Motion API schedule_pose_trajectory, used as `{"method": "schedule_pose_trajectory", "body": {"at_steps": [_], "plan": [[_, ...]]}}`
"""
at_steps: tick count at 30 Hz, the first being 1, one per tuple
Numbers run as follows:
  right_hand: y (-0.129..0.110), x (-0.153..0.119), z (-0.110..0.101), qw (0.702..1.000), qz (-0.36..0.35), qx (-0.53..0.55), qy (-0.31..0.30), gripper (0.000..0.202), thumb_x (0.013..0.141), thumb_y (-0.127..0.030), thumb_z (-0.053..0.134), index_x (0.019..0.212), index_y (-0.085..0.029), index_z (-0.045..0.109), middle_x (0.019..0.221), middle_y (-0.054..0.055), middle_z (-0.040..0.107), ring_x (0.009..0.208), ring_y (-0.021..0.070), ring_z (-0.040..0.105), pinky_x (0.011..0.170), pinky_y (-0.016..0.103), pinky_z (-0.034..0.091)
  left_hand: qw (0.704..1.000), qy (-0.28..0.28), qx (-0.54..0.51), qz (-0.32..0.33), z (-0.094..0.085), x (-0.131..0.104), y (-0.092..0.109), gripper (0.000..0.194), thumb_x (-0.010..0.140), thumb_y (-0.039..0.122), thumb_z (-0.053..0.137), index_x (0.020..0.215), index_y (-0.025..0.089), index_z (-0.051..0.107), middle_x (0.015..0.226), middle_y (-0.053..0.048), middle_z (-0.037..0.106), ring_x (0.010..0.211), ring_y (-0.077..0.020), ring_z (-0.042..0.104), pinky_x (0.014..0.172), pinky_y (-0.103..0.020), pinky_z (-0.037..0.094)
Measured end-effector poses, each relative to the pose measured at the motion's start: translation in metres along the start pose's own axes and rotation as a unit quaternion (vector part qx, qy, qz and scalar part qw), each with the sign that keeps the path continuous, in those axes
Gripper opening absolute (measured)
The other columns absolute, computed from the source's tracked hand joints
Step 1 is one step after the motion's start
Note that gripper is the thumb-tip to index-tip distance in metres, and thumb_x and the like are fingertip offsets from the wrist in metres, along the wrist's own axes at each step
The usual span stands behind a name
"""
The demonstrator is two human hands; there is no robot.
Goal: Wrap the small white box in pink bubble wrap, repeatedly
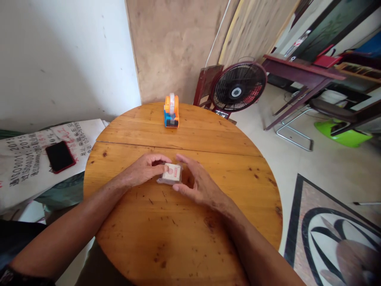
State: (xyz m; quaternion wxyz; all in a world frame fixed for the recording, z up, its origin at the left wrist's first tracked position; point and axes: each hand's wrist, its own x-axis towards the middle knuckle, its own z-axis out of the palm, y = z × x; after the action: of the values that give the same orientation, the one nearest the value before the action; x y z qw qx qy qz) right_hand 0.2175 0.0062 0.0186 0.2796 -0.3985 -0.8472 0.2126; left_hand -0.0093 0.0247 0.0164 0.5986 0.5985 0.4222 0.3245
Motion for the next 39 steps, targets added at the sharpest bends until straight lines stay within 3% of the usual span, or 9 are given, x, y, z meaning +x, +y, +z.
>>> {"method": "schedule_pose_trajectory", "body": {"at_steps": [4,9,13,17,24,34,39], "plan": [[0.003,-0.001,0.007,0.996,-0.061,-0.062,0.012,0.067,0.089,-0.030,0.064,0.149,-0.025,0.035,0.126,0.012,0.068,0.111,0.0288,0.063,0.098,0.050,0.045,1.000,-0.008,0.002,-0.002,0.000,0.000,0.000,0.029,0.080,0.031,0.066,0.104,0.016,0.072,0.096,-0.004,0.073,0.083,-0.0173,0.064,0.074,-0.027,0.047],[-0.008,-0.002,0.010,0.988,-0.087,-0.117,0.041,0.060,0.089,-0.021,0.060,0.145,-0.024,0.038,0.127,0.014,0.067,0.108,0.0281,0.065,0.094,0.050,0.045,1.000,-0.010,-0.005,-0.005,-0.001,0.000,0.002,0.030,0.081,0.034,0.068,0.105,0.017,0.071,0.103,-0.004,0.074,0.092,-0.0195,0.065,0.082,-0.030,0.048],[-0.014,0.000,0.002,0.983,-0.112,-0.122,0.078,0.049,0.090,-0.030,0.063,0.135,-0.023,0.048,0.124,0.013,0.068,0.111,0.0279,0.063,0.099,0.050,0.042,1.000,0.001,0.007,-0.002,-0.001,0.001,0.000,0.030,0.080,0.034,0.067,0.104,0.016,0.071,0.101,-0.005,0.073,0.091,-0.0205,0.066,0.083,-0.032,0.048],[-0.011,0.002,-0.003,0.981,-0.112,-0.107,0.113,0.025,0.090,-0.027,0.062,0.115,-0.024,0.061,0.114,0.010,0.069,0.105,0.0247,0.064,0.091,0.043,0.047,0.999,0.028,0.025,0.005,-0.001,0.000,0.001,0.030,0.079,0.033,0.066,0.102,0.015,0.070,0.102,-0.006,0.073,0.092,-0.0208,0.065,0.085,-0.033,0.048],[-0.009,0.001,0.010,0.985,-0.117,-0.104,0.078,0.029,0.086,-0.029,0.068,0.113,-0.022,0.062,0.118,0.011,0.067,0.106,0.0259,0.062,0.090,0.043,0.046,0.999,0.039,-0.032,0.000,0.002,-0.002,0.003,0.036,0.078,0.032,0.069,0.110,0.015,0.065,0.109,-0.008,0.071,0.094,-0.0206,0.066,0.084,-0.034,0.050],[-0.013,0.002,0.012,0.988,-0.082,-0.072,0.109,0.005,0.089,-0.022,0.065,0.093,-0.023,0.068,0.104,0.005,0.073,0.096,0.0207,0.067,0.086,0.037,0.044,0.999,0.019,-0.021,0.019,0.002,0.000,-0.003,0.035,0.080,0.032,0.070,0.110,0.016,0.068,0.111,-0.008,0.073,0.095,-0.0207,0.067,0.085,-0.035,0.051],[-0.016,0.003,0.012,0.985,-0.077,-0.079,0.134,0.010,0.094,-0.019,0.056,0.089,-0.021,0.065,0.089,0.004,0.075,0.082,0.0186,0.067,0.080,0.035,0.042,1.000,0.011,-0.027,0.004,0.005,-0.002,-0.003,0.034,0.078,0.032,0.071,0.109,0.016,0.068,0.111,-0.008,0.072,0.095,-0.0209,0.067,0.083,-0.033,0.050]]}}
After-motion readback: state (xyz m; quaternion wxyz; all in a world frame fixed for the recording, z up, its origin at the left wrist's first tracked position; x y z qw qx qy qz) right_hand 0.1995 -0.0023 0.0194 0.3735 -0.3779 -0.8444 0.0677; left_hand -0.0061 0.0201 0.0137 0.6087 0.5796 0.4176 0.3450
